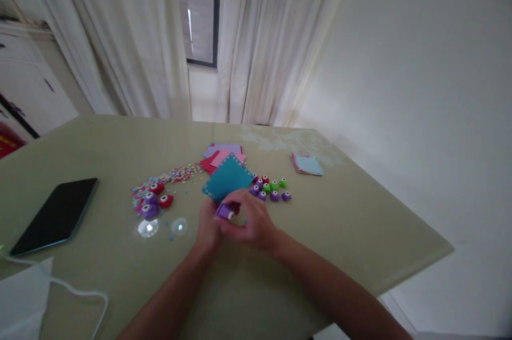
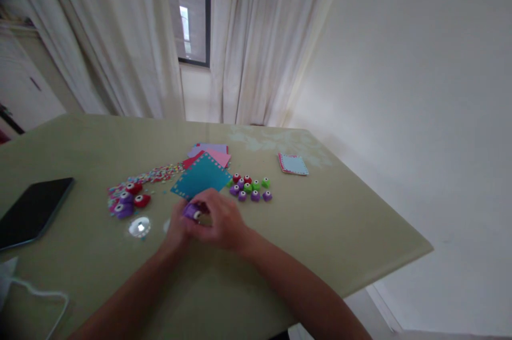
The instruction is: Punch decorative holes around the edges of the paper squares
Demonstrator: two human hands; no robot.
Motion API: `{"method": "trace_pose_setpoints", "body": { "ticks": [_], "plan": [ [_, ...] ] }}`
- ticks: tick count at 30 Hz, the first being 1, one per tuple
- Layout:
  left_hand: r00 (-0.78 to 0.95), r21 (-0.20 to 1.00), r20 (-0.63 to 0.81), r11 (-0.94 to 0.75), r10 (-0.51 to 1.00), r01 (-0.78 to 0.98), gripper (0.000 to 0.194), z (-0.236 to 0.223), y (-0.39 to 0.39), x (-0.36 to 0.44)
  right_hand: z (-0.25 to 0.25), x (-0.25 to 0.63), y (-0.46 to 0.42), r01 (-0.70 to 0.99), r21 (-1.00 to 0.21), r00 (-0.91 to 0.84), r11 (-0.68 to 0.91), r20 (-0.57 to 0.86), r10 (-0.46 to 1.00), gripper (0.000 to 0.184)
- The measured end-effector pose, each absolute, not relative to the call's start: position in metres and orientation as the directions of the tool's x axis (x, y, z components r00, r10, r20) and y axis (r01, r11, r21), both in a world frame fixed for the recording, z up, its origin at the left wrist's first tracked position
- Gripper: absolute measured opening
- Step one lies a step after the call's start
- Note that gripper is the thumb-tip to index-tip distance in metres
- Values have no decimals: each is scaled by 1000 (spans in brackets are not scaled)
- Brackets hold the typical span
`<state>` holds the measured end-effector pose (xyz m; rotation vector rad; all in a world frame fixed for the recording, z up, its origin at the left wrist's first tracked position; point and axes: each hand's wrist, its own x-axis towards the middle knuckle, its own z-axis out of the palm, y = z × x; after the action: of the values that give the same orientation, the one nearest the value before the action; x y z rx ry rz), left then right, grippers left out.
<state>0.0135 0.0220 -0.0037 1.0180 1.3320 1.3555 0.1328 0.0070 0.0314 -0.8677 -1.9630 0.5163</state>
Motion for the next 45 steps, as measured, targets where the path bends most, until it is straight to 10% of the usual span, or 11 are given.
{"method": "trace_pose_setpoints", "body": {
  "ticks": [5,12,18,30,39,45],
  "plan": [
    [-247,987,-150,131,957,-93,53,-3,27,7,-5,168,25,85,-969,103,230,239,966,49],
    [-166,982,-180,187,970,23,54,3,18,13,-20,172,35,-31,-997,45,71,70,997,35],
    [-260,977,-206,215,943,9,54,2,22,3,-24,179,32,302,-929,50,215,240,969,12],
    [-374,964,-238,169,896,-208,49,-13,33,-6,-19,168,33,736,-446,-396,510,328,858,62],
    [-332,969,-198,134,922,-208,48,-13,36,1,-19,167,32,800,-423,-311,425,311,898,11],
    [-275,964,-173,105,946,-243,45,-12,37,8,-29,169,35,762,-493,-274,420,343,899,28]
  ]
}}
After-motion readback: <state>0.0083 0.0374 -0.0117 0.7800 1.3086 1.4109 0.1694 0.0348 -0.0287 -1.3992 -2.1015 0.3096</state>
